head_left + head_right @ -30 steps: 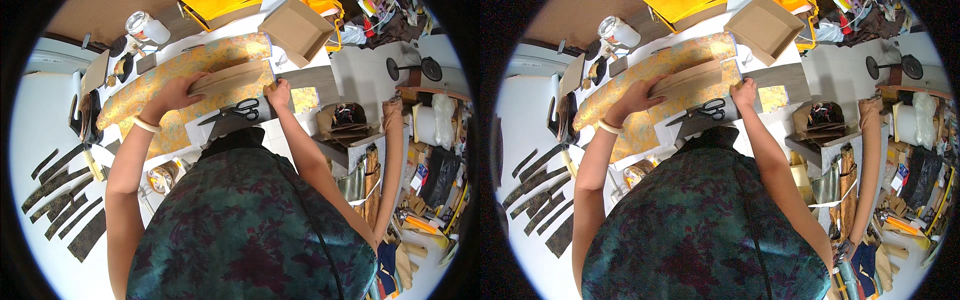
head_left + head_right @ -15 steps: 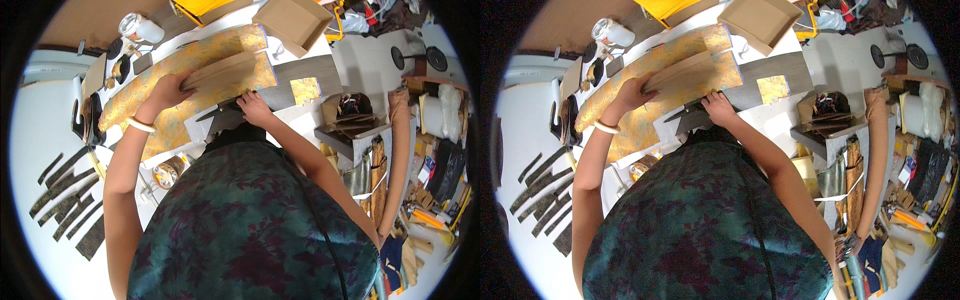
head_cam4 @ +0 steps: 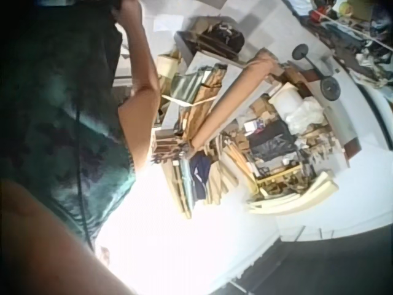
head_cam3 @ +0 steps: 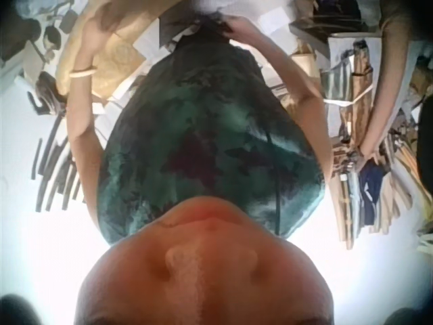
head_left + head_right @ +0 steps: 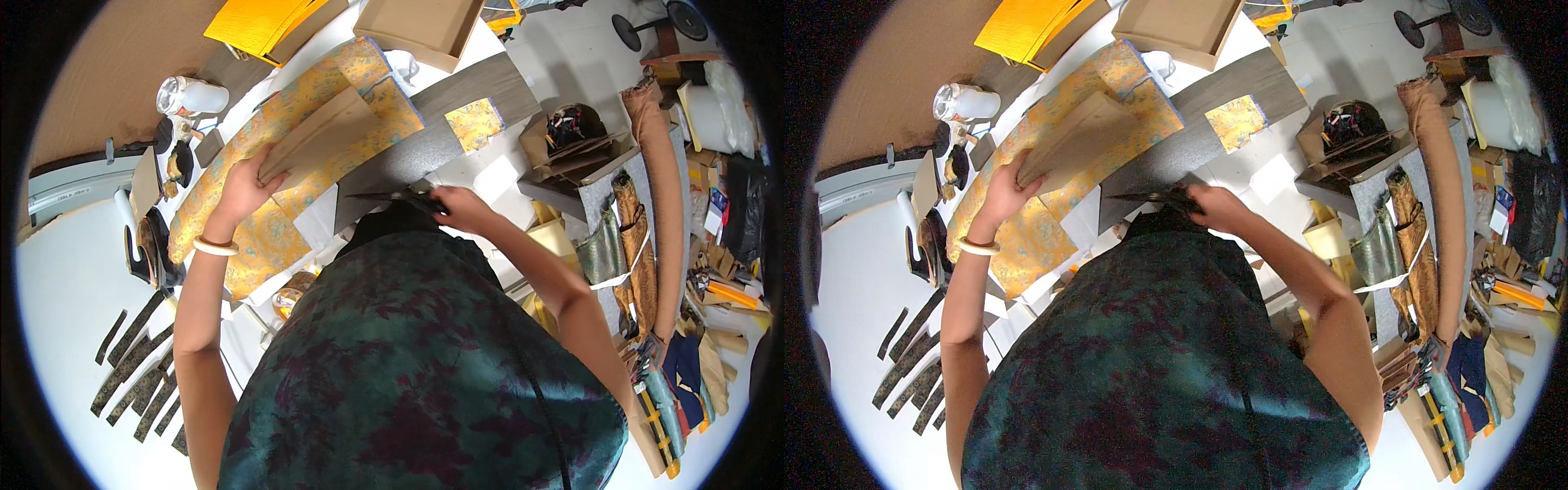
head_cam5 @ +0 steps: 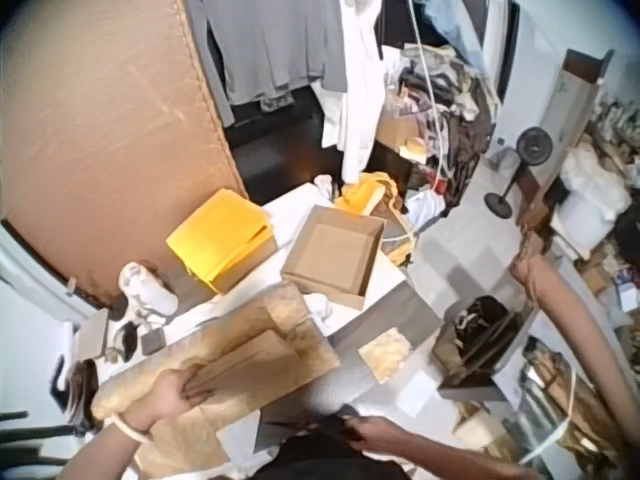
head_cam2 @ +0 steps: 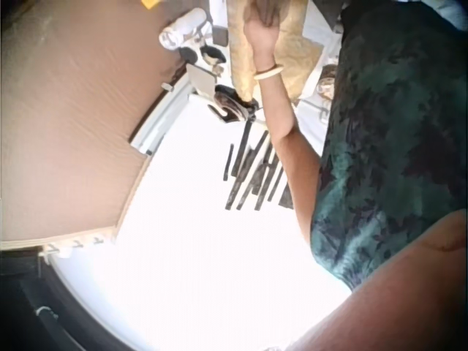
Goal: The person cuts a piece of patterned yellow fabric with scissors, then irons it on a worktable. They place a cardboard template on the fabric, trim the edges, and iron the fabric again. The person repeats cutting and ironing steps while handling the fabric and cardboard pieces.
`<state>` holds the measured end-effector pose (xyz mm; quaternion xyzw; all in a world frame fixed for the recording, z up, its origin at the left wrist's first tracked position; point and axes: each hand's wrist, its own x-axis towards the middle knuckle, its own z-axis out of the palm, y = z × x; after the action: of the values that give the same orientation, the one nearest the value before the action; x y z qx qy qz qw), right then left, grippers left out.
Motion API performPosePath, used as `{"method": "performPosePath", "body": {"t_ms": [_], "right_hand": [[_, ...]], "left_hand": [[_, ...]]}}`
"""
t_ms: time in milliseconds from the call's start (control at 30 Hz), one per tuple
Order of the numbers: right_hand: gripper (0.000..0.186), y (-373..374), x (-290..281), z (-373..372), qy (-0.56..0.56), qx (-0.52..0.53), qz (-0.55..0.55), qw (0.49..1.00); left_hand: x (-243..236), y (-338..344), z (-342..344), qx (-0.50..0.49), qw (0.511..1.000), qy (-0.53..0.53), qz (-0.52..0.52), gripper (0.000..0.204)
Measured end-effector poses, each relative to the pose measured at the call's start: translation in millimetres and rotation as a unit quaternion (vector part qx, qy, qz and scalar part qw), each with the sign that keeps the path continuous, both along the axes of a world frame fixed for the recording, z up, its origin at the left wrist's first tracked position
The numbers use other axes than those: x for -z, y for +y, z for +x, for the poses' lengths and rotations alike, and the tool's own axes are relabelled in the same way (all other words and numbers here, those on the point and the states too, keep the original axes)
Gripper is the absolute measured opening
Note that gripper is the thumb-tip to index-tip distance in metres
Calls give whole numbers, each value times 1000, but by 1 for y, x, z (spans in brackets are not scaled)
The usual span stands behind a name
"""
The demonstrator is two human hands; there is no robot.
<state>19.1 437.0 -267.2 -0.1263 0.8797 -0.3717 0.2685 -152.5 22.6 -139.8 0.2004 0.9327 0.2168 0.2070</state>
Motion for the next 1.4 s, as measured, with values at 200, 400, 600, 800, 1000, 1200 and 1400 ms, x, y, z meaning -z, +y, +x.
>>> {"method": "performPosePath", "body": {"t_ms": [200,400,600,800,1000,1200,1400], "right_hand": [[32,34,28,85,-179,348,-214,895],[26,11,45,80,-175,439,-228,851],[30,-4,42,52,-200,444,-260,834],[30,-16,42,36,-213,445,-335,803],[26,-33,50,28,-181,453,-356,797],[20,-32,53,28,-178,458,-366,790],[19,-31,56,31,-194,464,-366,783]], "left_hand": [[14,-13,-5,30,998,54,24,57],[17,-14,-6,22,999,40,30,59],[8,-10,-5,23,999,27,8,60],[-6,0,-3,12,999,6,-39,60],[1,-6,-7,11,1000,-4,-22,62],[5,-9,-9,18,1000,5,-11,65],[7,-10,-10,11,1000,12,10,60]]}}
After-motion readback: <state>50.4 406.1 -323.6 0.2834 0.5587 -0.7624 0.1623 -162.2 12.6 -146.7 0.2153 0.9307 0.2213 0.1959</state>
